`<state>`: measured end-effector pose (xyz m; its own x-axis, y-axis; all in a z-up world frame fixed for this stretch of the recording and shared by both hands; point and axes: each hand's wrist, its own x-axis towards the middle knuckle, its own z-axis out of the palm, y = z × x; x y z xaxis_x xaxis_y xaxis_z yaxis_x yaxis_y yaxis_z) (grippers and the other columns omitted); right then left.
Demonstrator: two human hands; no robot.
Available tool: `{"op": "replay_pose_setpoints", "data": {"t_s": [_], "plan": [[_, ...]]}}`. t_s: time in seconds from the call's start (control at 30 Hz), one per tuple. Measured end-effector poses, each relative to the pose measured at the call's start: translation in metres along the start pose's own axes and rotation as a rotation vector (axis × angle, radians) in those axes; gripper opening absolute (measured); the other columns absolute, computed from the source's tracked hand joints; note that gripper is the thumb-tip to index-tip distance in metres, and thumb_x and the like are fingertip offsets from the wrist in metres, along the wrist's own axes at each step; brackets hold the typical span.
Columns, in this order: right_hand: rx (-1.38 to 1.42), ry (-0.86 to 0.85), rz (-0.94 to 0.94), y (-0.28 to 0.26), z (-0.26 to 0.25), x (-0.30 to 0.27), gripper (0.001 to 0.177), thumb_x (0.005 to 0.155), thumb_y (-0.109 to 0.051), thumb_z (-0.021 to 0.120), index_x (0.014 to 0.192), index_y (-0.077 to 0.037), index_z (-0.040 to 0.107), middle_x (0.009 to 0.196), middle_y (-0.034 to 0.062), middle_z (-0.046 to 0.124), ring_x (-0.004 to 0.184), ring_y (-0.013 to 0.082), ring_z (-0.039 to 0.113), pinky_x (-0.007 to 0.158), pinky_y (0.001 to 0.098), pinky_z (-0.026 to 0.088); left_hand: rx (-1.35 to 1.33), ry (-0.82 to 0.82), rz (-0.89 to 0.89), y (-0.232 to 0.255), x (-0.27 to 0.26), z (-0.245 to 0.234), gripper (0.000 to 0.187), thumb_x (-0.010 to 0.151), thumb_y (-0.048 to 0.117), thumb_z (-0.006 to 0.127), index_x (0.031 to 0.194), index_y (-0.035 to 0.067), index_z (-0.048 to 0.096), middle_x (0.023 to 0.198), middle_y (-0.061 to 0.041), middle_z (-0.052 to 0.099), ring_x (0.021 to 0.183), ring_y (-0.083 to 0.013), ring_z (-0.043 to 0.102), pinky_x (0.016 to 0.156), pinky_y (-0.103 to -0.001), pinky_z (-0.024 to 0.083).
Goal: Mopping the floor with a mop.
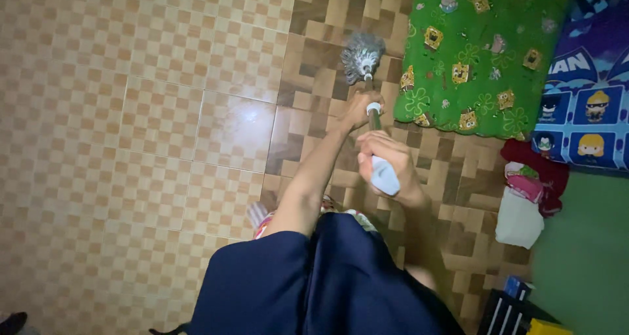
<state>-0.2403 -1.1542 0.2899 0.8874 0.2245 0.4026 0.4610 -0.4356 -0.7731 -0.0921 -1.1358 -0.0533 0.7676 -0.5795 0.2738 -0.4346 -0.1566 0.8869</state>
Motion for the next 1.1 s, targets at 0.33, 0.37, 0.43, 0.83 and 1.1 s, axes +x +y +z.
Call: {"op": "replay_pose_setpoints", "data": {"t_s": [0.33,0.37,0.43,0.83,1.1], "plan": [[0.295,-0.111,-0.099,-0.044,0.02,0.024,0.014,0.081,0.006,0.062,0.074,-0.002,0.053,0.07,0.0071,0.053,0.065,0.023,0.055,0.092,0.0474,0.057,0.139,0.099,-0.099,0.054,-0.087,-0.117,0.029,0.087,0.026,0.071,0.109,0.007,0.073,0.105,-0.019,0.072,0.1,-0.0409,0.067,0.083,-0.048,0.053],[0.292,-0.103,-0.098,-0.048,0.03,0.022,0.014,0.081,0.006,0.062,0.074,-0.002,0.053,0.07,0.0071,0.053,0.065,0.023,0.055,0.092,0.0474,0.057,0.139,0.092,-0.094,0.064,-0.104,-0.135,0.029,0.087,0.026,0.071,0.109,0.007,0.073,0.105,-0.019,0.072,0.1,-0.0409,0.067,0.083,-0.048,0.053],[0.396,-0.135,-0.192,-0.053,0.052,0.022,0.018,0.087,0.006,0.065,0.076,-0.001,0.053,0.071,0.0063,0.055,0.068,0.0234,0.058,0.094,0.0475,0.058,0.238,0.131,-0.061,0.083,-0.135,-0.174,0.024,0.079,0.013,0.071,0.102,0.009,0.077,0.101,-0.017,0.073,0.098,-0.0411,0.067,0.088,-0.048,0.053],[0.904,-0.044,0.174,-0.031,0.134,0.045,0.025,0.089,-0.001,0.069,0.075,-0.005,0.048,0.081,0.0005,0.054,0.083,0.0137,0.058,0.111,0.043,0.046,0.053,0.441,-0.47,0.045,-0.252,-0.248,0.01,0.08,0.011,0.074,0.087,0.005,0.07,0.082,-0.01,0.072,0.079,-0.0256,0.068,0.076,-0.036,0.052],[0.551,-0.052,0.583,-0.021,0.05,0.04,0.033,0.096,-0.014,0.068,0.067,-0.008,0.054,0.066,-0.0061,0.054,0.063,0.0011,0.046,0.053,0.0218,0.036,0.132,0.505,-0.351,0.06,-0.172,-0.189,0.022,0.085,0.017,0.083,0.081,0.003,0.066,0.077,-0.01,0.065,0.073,-0.0198,0.06,0.07,-0.035,0.047]]}}
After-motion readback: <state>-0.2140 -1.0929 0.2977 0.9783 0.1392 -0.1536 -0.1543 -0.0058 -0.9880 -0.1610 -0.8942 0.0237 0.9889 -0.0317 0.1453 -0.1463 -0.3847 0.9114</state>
